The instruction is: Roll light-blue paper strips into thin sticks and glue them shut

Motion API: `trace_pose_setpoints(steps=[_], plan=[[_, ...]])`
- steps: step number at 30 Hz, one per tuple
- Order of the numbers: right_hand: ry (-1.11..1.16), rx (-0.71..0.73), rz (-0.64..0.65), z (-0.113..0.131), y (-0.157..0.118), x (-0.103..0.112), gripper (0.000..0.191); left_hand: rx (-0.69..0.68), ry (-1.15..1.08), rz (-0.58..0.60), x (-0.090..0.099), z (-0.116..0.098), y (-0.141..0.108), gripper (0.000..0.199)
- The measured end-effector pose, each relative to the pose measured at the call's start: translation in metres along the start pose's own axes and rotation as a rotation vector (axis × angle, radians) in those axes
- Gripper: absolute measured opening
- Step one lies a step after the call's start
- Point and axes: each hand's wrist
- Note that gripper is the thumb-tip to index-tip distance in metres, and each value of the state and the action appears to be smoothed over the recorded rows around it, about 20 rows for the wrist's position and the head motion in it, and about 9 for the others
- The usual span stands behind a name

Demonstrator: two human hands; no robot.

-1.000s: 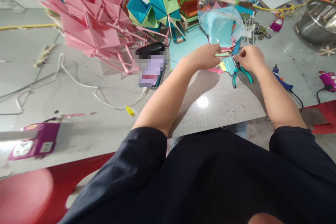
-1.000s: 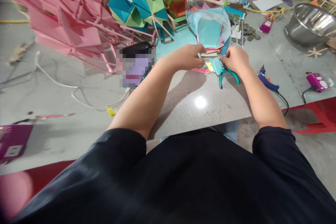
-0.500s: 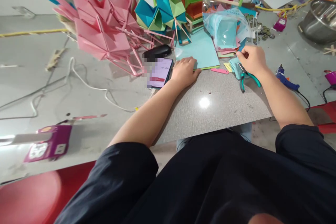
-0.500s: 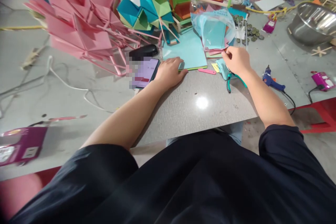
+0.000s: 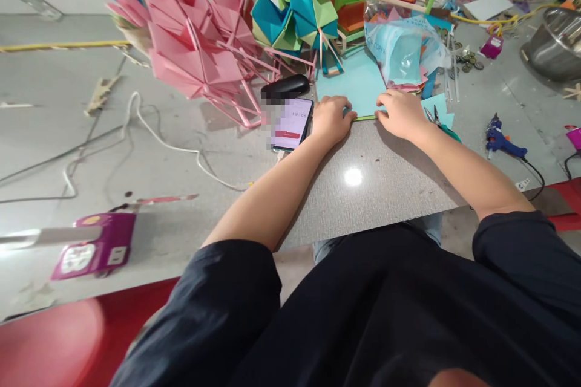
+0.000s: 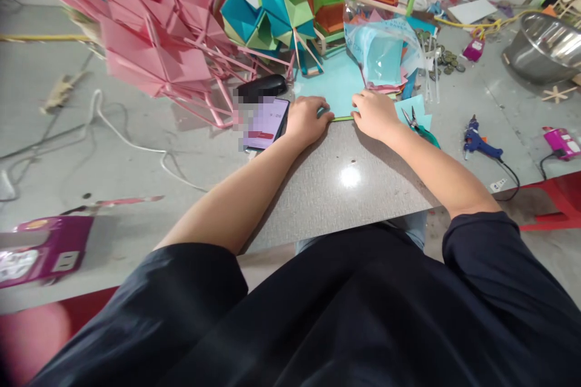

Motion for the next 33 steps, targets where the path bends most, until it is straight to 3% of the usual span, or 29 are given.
trace_pose_setpoints(steps=[6,14,23,33], plan=[[-0.022,0.051,-0.027,0.011,-0.011,-0.024,0.039,-0.025,-0.009,0.013,0.003,-0.002,-0.005,0.035],[0.034,0.101,-0.054,0.01,-0.014,-0.04,0.042,0.011,-0.02,0.004,0.001,-0.002,-0.006,0.042],[0.074,0.063,-0.058,0.013,-0.014,-0.048,0.044,0.065,-0.041,0.012,0.002,0.001,-0.002,0.042],[0.056,0.124,-0.032,0.016,-0.016,-0.042,0.041,0.033,0.014,0.021,0.003,-0.003,-0.007,0.043]])
Point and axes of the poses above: each hand's wrist, its own y-axis towards the middle knuckle, its own x-axis out of the back of the hand, z = x × y, and after that the axes turned 1 degree about -z, right-handed
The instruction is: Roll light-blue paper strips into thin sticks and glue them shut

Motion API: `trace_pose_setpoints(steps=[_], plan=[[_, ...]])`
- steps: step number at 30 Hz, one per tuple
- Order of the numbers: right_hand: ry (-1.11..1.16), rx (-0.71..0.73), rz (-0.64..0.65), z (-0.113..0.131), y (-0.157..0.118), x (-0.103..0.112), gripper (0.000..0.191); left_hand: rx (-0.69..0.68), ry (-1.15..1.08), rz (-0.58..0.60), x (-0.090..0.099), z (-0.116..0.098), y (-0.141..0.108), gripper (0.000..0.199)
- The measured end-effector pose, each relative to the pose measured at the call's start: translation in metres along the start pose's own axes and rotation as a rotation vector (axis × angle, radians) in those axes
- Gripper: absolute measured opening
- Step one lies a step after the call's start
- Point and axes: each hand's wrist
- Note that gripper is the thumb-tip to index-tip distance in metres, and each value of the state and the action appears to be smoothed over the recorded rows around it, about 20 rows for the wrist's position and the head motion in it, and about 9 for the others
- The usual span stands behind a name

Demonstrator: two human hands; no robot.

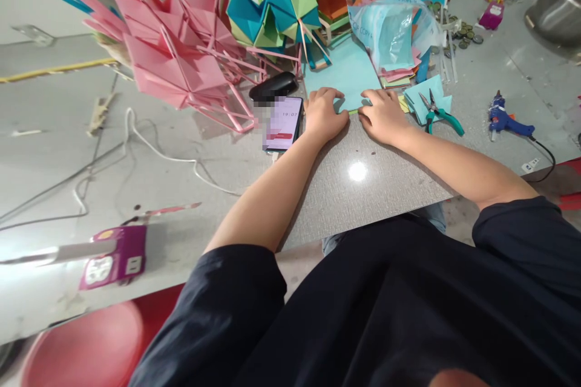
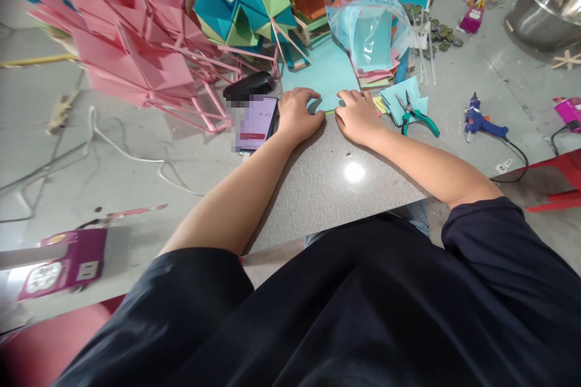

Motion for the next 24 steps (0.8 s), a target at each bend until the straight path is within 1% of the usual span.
trace_pose_setpoints(steps=[4,8,12,17,20,22,24], plan=[[-0.007,0.019,-0.023,0.0,0.0,-0.002,0.046,-0.007,-0.042,-0.033,-0.005,0.006,0.003,0.045],[-0.01,0.002,-0.026,0.001,0.0,-0.004,0.045,-0.042,-0.079,-0.078,-0.011,0.013,0.007,0.044],[0.019,-0.05,-0.033,0.002,0.002,-0.005,0.04,-0.044,-0.063,-0.075,-0.013,0.016,0.008,0.041],[0.009,-0.088,-0.036,0.001,0.006,-0.008,0.041,-0.034,-0.047,-0.075,-0.015,0.018,0.012,0.039],[0.0,-0.07,-0.071,0.001,0.006,-0.01,0.043,-0.027,-0.048,-0.091,-0.018,0.021,0.015,0.031],[-0.011,-0.057,-0.109,0.001,0.005,-0.01,0.048,-0.033,-0.055,-0.112,-0.02,0.022,0.017,0.024],[-0.028,-0.049,-0.136,0.001,0.004,-0.009,0.054,-0.029,-0.038,-0.133,-0.021,0.021,0.017,0.023]])
Point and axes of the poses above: each hand's wrist, its own y-axis towards the middle knuckle, its own x-axis out of the back of the hand, z = x × y, and after that the axes turned 1 degree about -z, right-handed
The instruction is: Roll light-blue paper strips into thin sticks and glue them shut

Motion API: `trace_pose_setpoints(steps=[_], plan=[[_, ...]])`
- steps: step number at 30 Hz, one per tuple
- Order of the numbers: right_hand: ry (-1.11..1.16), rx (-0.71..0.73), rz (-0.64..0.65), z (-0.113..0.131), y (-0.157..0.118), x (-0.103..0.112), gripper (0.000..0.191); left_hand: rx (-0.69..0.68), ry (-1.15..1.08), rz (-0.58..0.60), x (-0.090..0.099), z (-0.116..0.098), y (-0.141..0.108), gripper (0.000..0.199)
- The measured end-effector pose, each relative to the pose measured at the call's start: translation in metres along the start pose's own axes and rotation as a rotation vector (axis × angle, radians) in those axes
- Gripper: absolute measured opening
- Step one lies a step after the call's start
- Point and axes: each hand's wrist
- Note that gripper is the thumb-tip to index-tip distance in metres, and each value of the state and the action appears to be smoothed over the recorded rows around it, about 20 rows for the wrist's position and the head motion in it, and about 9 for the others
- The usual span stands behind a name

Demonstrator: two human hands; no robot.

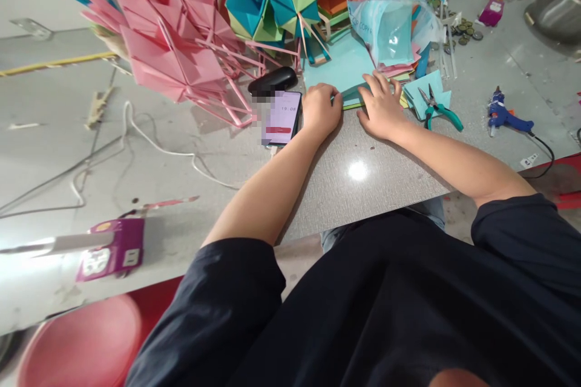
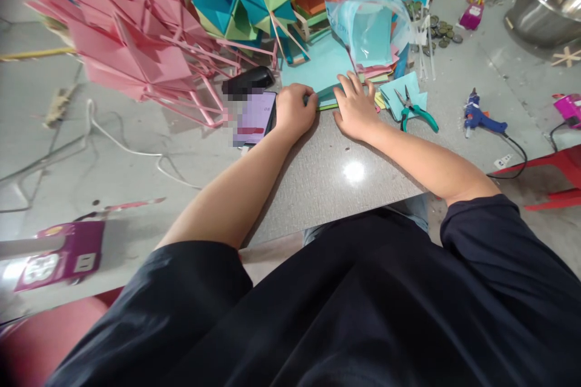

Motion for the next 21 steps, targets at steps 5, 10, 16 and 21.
trace_pose_setpoints(steps=[5,10,16,21], plan=[[-0.043,-0.014,-0.022,-0.001,-0.001,0.004,0.052,0.044,0.086,0.006,0.005,-0.007,-0.002,0.027],[-0.044,-0.011,-0.024,-0.01,0.002,0.0,0.051,-0.033,0.131,0.012,0.01,-0.013,-0.013,0.024],[-0.108,0.015,0.048,-0.015,0.003,0.006,0.035,-0.141,0.118,0.072,0.014,-0.018,-0.024,0.019],[-0.092,0.024,0.038,-0.02,0.006,0.006,0.04,-0.154,0.054,0.126,0.016,-0.014,-0.019,0.018]])
Point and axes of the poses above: each hand's wrist, its own y-axis towards the middle knuckle, its own x-axis out of the back of the hand, z = x × y, and after that the axes turned 1 degree about -z, right-handed
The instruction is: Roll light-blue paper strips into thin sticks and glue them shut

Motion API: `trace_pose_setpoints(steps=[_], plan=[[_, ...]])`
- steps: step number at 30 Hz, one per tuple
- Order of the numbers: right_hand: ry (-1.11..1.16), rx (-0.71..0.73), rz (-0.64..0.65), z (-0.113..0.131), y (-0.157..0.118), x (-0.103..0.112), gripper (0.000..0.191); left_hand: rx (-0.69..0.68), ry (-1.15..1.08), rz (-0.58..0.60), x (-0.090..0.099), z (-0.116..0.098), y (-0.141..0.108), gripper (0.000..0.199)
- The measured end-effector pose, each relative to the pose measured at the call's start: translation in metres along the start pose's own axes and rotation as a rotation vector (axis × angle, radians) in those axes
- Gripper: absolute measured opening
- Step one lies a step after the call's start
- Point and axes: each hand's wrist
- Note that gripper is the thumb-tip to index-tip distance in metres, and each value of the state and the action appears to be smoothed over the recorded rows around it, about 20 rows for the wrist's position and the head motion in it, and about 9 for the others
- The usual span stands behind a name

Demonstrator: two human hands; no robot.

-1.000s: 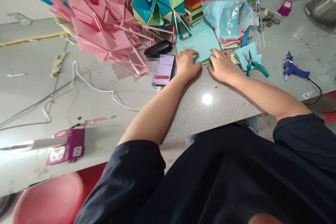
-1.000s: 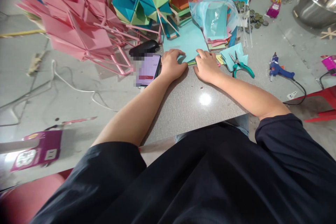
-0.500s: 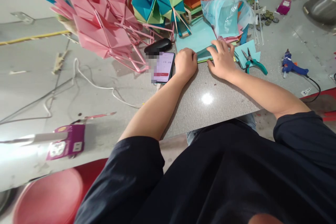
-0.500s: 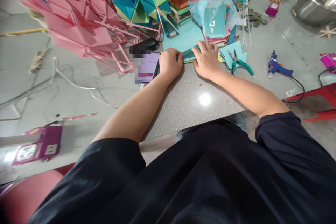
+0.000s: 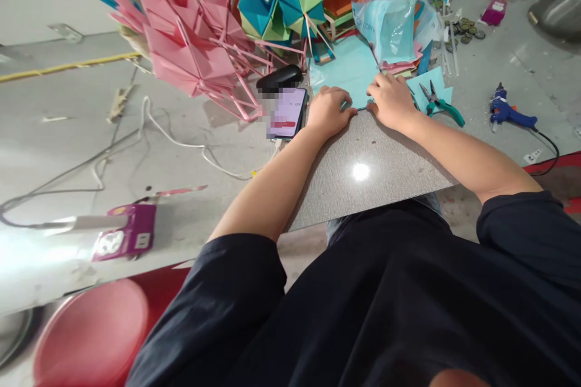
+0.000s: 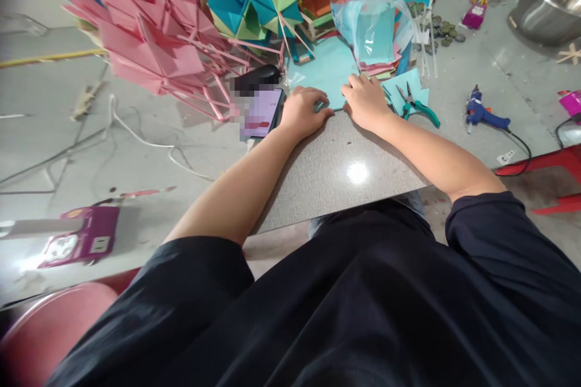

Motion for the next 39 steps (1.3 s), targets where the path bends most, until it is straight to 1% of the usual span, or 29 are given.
trace_pose_setpoints(steps=[2,7,11,13,16,20,25,30,33,36,39], plan=[[0.014,-0.008,0.016,-0.002,0.002,-0.001,0.039,-0.009,-0.023,0.007,0.0,0.002,0.002,0.019],[0.044,-0.008,0.04,-0.006,0.004,-0.001,0.041,-0.011,-0.063,-0.006,-0.001,0.005,0.002,0.029],[0.097,0.019,0.014,-0.009,0.004,-0.009,0.042,0.019,-0.084,-0.019,-0.001,0.006,0.002,0.024],[0.107,-0.011,-0.015,-0.011,0.003,-0.015,0.045,0.015,-0.078,-0.016,0.0,0.006,0.001,0.024],[0.106,-0.082,-0.067,-0.014,0.002,-0.023,0.05,-0.016,-0.043,0.001,0.0,0.003,0.0,0.029],[0.082,-0.141,-0.104,-0.019,0.003,-0.028,0.048,-0.027,-0.015,0.019,0.0,-0.002,-0.001,0.034],[0.111,-0.178,-0.138,-0.028,0.007,-0.023,0.046,-0.023,-0.006,0.013,-0.003,-0.004,0.001,0.036],[0.249,-0.252,-0.105,-0.035,0.013,-0.011,0.05,-0.044,-0.001,0.0,-0.004,-0.004,0.002,0.034],[0.367,-0.263,-0.123,-0.032,0.017,-0.013,0.056,-0.051,0.012,-0.006,-0.004,-0.005,0.001,0.032],[0.481,-0.245,-0.157,-0.022,0.019,-0.023,0.064,-0.046,0.004,-0.008,-0.003,-0.005,0.002,0.026],[0.493,-0.264,-0.168,-0.008,0.016,-0.03,0.072,-0.024,-0.01,-0.014,-0.003,-0.004,0.004,0.02]])
Point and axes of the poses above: each hand's wrist, its own y-axis towards the middle knuckle, its own x-axis out of the back of the hand, z = x × y, and after that the axes turned 1 degree about -z, right-handed
